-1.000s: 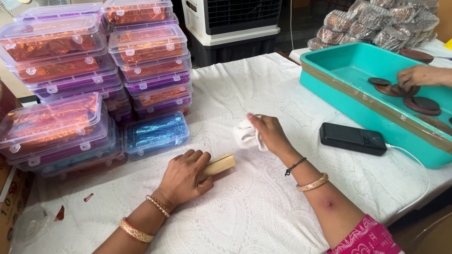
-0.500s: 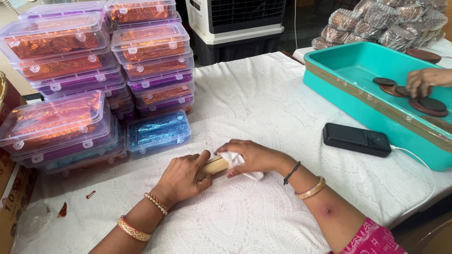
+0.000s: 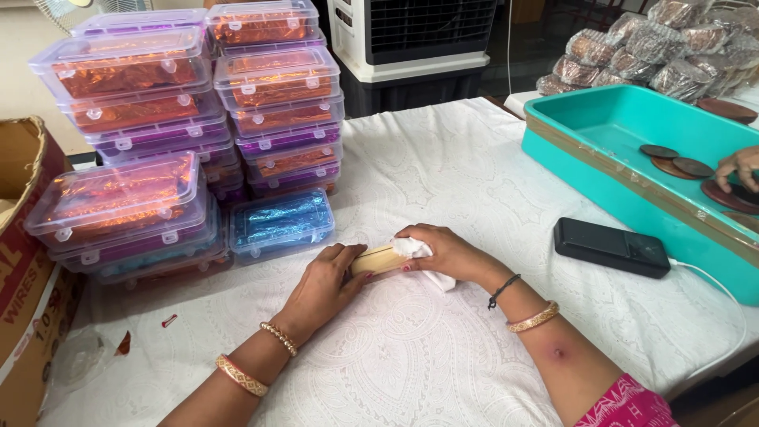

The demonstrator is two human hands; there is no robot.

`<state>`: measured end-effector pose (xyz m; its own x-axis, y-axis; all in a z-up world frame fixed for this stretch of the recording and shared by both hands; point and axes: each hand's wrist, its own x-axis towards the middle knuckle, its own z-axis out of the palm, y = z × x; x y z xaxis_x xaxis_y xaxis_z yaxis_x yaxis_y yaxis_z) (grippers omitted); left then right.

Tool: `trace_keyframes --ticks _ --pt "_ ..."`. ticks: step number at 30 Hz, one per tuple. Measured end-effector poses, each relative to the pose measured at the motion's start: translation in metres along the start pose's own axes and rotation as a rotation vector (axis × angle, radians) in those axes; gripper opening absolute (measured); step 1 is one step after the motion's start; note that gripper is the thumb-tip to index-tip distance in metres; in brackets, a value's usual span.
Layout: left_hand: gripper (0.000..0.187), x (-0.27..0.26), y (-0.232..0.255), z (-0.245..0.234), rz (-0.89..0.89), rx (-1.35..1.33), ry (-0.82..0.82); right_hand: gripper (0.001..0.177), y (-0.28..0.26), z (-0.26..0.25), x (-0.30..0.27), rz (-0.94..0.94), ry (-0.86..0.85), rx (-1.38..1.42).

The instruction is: Packing orange cylinders into plastic containers and cleaning small blocks.

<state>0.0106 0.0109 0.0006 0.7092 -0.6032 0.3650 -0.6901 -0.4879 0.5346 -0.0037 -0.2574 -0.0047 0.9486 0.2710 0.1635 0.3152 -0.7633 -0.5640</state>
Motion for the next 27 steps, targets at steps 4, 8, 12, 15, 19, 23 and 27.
trace_keyframes --ticks 4,8,12,15,19,23,27 --pt "0.047 -0.001 0.004 -0.003 0.013 0.001 0.009 0.056 -0.004 -0.017 -0.005 0.043 0.000 0.017" --pt "0.049 -0.001 0.005 -0.003 -0.004 0.015 -0.014 0.044 -0.005 -0.035 -0.009 0.111 0.065 0.038" --pt "0.054 -0.003 0.016 -0.007 -0.034 0.060 0.047 0.037 0.003 -0.038 -0.013 0.047 0.225 0.057" --pt "0.061 -0.010 0.010 -0.001 0.121 0.127 0.179 0.043 -0.011 -0.027 -0.008 0.026 0.446 0.117" --pt "0.052 -0.014 0.018 0.007 0.594 0.306 0.358 0.070 -0.041 -0.002 -0.015 -0.053 0.157 0.791" --pt "0.033 -0.012 0.016 0.016 0.733 0.582 0.321 0.092 0.018 0.031 -0.016 0.054 -0.171 0.880" --pt "0.021 -0.009 0.005 0.017 0.714 0.687 0.249 0.095 0.020 0.027 -0.006 0.104 -0.193 0.675"
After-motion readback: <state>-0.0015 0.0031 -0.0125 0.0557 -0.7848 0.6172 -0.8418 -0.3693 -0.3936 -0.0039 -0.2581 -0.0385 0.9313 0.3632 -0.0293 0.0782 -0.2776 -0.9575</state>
